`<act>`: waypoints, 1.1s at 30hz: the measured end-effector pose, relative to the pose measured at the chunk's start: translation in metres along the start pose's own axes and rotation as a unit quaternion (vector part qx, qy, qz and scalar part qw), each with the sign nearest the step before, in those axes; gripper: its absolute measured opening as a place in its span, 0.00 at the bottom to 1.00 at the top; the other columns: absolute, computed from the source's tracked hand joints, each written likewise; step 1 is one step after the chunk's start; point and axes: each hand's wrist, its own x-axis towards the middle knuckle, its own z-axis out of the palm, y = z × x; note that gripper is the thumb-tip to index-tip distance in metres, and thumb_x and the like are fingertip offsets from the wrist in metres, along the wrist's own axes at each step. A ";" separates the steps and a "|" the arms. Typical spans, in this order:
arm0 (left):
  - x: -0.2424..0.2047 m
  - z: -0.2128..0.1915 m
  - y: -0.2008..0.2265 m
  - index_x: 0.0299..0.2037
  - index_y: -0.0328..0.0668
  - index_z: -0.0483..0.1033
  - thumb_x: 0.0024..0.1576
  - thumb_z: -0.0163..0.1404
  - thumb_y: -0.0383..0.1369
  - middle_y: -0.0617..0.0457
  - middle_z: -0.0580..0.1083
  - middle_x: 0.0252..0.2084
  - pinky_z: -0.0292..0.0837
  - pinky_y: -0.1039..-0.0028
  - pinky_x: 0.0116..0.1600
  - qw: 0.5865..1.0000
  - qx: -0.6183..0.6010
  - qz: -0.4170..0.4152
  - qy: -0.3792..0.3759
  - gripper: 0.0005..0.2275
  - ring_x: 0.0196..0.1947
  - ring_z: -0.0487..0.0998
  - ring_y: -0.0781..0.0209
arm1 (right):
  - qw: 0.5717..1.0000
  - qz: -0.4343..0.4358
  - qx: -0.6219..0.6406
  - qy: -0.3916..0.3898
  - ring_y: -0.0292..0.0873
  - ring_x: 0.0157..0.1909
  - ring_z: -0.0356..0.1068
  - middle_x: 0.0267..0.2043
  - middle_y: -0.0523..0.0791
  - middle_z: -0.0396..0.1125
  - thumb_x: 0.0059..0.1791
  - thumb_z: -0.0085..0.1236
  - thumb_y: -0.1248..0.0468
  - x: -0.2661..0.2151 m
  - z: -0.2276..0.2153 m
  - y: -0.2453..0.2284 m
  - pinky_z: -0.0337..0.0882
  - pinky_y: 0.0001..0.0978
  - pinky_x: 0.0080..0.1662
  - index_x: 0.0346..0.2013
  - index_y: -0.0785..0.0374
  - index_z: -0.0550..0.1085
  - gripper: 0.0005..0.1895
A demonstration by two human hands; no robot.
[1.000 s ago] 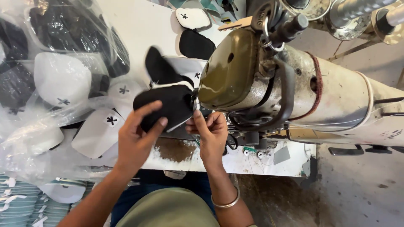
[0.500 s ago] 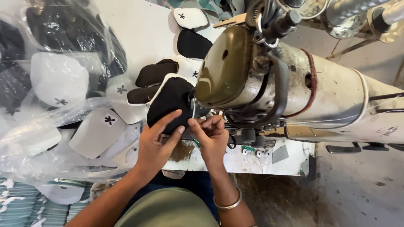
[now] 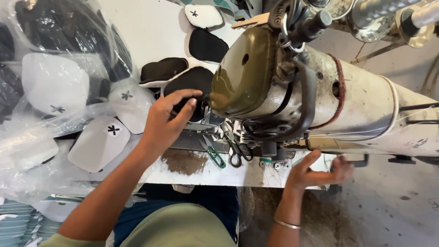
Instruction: The person uses a sewing machine to stitch black fabric onto white mask-shaped pieces. They repeatedly pick up a mask piece, guide it under the needle to sew the edges, and then place the finished item on a pile to the left.
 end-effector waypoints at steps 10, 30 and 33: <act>-0.082 -0.003 -0.056 0.65 0.41 0.72 0.63 0.54 0.28 0.49 0.73 0.41 0.73 0.74 0.48 0.988 0.018 0.119 0.102 0.18 0.40 0.75 0.62 | 0.963 0.157 0.152 -0.161 0.42 0.48 0.70 0.48 0.47 0.68 0.55 0.63 0.61 -0.035 -0.004 -0.042 0.73 0.38 0.51 0.48 0.64 0.72 0.13; -0.160 -0.092 -0.121 0.54 0.39 0.76 0.51 0.63 0.33 0.43 0.74 0.48 0.61 0.53 0.58 0.925 0.288 -0.037 0.246 0.21 0.51 0.73 0.44 | 0.797 0.232 0.251 -0.498 0.47 0.52 0.72 0.47 0.46 0.73 0.49 0.65 0.59 -0.093 -0.020 -0.175 0.74 0.40 0.50 0.44 0.61 0.78 0.13; -0.176 -0.057 -0.091 0.50 0.44 0.78 0.48 0.58 0.26 0.49 0.74 0.45 0.70 0.64 0.56 0.937 0.226 0.144 0.224 0.17 0.48 0.75 0.49 | 0.515 0.357 0.467 -0.624 0.40 0.54 0.71 0.52 0.43 0.73 0.52 0.54 0.51 -0.099 -0.034 -0.194 0.71 0.31 0.53 0.54 0.59 0.74 0.20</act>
